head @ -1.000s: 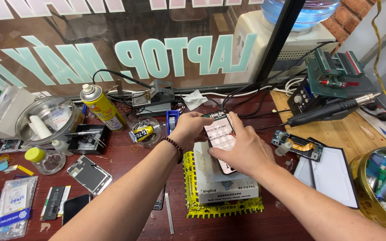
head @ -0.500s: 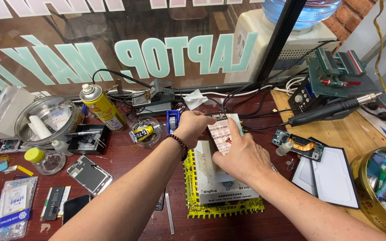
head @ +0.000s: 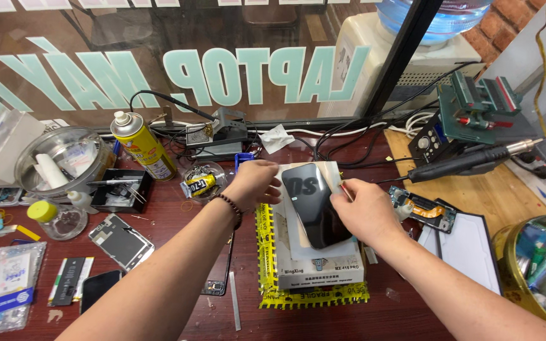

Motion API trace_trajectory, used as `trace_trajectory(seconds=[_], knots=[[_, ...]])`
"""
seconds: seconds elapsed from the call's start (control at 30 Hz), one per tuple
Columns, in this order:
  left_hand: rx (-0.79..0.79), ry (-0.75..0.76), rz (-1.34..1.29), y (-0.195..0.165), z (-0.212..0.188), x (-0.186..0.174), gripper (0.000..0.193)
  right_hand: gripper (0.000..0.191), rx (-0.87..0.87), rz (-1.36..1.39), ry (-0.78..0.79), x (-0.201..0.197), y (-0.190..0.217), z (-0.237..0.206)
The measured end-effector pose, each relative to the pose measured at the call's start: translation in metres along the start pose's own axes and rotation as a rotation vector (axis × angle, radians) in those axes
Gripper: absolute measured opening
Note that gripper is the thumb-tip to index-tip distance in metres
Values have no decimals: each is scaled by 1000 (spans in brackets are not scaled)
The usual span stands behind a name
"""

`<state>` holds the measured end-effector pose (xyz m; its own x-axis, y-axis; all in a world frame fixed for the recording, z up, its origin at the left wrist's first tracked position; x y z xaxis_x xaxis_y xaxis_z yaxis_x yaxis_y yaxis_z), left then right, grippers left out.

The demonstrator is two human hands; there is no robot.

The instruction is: The person opens a smartphone, pries inside the chassis with a tool, removes the old screen assembly, and peels the protective film from a new screen. They align the new screen onto the phone body and press it into place, then hold up the reassembled phone.

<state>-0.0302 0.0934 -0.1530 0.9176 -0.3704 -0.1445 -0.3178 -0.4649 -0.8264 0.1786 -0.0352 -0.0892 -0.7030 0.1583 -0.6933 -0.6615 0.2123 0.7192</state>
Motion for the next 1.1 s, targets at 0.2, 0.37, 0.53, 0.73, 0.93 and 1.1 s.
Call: trace_trajectory(seconds=[0.2,0.37,0.53,0.73,0.93,1.1], knots=[[-28,-143,-35,63,7,-18,10,35,251,751,135,-11,-3,20],[-111,-159,-144,86,13,-1,23,32,289,755,146,-10,11,30],[-133,-169,-22,68,16,13,37,32,269,777,158,-8,11,30],[-76,-219,178,62,12,14,38,31,270,810,109,-17,-2,25],[-153,-120,-61,65,22,9,25,30,310,849,99,-23,-13,24],[-154,-314,51,58,0,10,20,29,319,856,102,-22,-18,21]])
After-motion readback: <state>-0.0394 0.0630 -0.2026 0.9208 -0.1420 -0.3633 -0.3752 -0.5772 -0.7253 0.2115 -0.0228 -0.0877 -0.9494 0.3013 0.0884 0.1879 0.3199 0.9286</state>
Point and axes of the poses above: each hand's wrist, its own z-axis towards the middle knuckle, its own x-axis out of the palm, y = z × x, the point moved 3 cm from there along z, towards the middle knuckle, and after that the axes turned 11 degrees about z, right-handed, at the moved point
